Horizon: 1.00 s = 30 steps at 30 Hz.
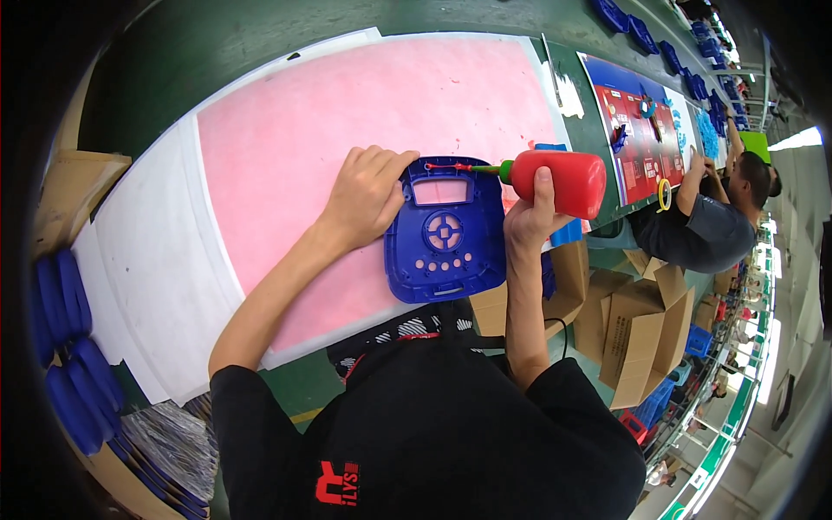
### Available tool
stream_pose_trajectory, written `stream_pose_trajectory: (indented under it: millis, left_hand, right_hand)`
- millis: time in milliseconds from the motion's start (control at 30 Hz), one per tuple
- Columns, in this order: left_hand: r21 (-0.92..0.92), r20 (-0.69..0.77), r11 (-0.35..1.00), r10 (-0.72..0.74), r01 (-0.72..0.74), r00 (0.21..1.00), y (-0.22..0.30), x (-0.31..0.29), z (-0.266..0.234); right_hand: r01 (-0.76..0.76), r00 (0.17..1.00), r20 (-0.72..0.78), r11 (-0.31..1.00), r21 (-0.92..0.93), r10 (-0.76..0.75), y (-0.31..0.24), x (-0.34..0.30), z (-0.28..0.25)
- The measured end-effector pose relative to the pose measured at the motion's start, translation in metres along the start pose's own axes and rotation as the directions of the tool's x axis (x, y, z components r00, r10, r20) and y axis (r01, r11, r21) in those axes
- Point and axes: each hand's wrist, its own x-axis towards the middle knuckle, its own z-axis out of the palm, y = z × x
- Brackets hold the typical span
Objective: Applying lubricant or adhesive to plastic housings and inserting small roller components at an assembly line.
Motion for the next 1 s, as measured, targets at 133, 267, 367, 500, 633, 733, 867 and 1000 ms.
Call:
stream_pose_trajectory:
  millis: [133,267,367,500,633,733,867,1000]
  left_hand:
    - [-0.006,0.001,1.0,0.0,0.0,1.0,0.002,0.004,0.002]
    - [-0.038,-0.013,0.998,0.046,-0.046,0.999,0.0,0.004,0.001]
    - [-0.005,0.0,1.0,0.013,-0.013,1.0,0.0,-0.001,-0.001]
    - [0.003,0.007,1.0,0.006,-0.006,1.0,0.003,0.003,0.0]
    - [-0.011,0.002,1.0,0.006,-0.006,1.0,0.007,0.006,0.0]
    - [-0.019,-0.009,1.0,-0.006,0.006,1.0,0.007,0.003,-0.001]
    - [0.006,0.001,1.0,-0.015,0.015,1.0,0.009,0.004,-0.002]
    - [-0.022,0.003,1.0,-0.004,0.004,1.0,0.009,0.007,-0.002]
  right_hand:
    - [-0.084,0.996,-0.014,0.992,-0.091,0.083,0.002,0.003,0.0]
    - [-0.305,0.951,-0.029,0.95,0.066,0.308,0.011,0.021,-0.006]
    - [-0.565,0.789,-0.035,0.746,0.352,0.614,0.006,0.045,-0.011]
    - [-0.662,0.749,0.061,0.749,0.019,0.66,-0.016,0.109,-0.034]
    - [-0.131,0.721,0.324,0.58,-0.804,0.612,-0.004,0.178,-0.035]
    - [0.233,0.616,0.284,0.174,-0.957,0.735,0.02,0.196,-0.016]
    - [0.324,0.717,0.238,-0.01,-0.946,0.655,0.025,0.263,-0.049]
    - [0.822,0.57,0.729,-0.28,-0.497,0.38,0.037,0.318,-0.141]
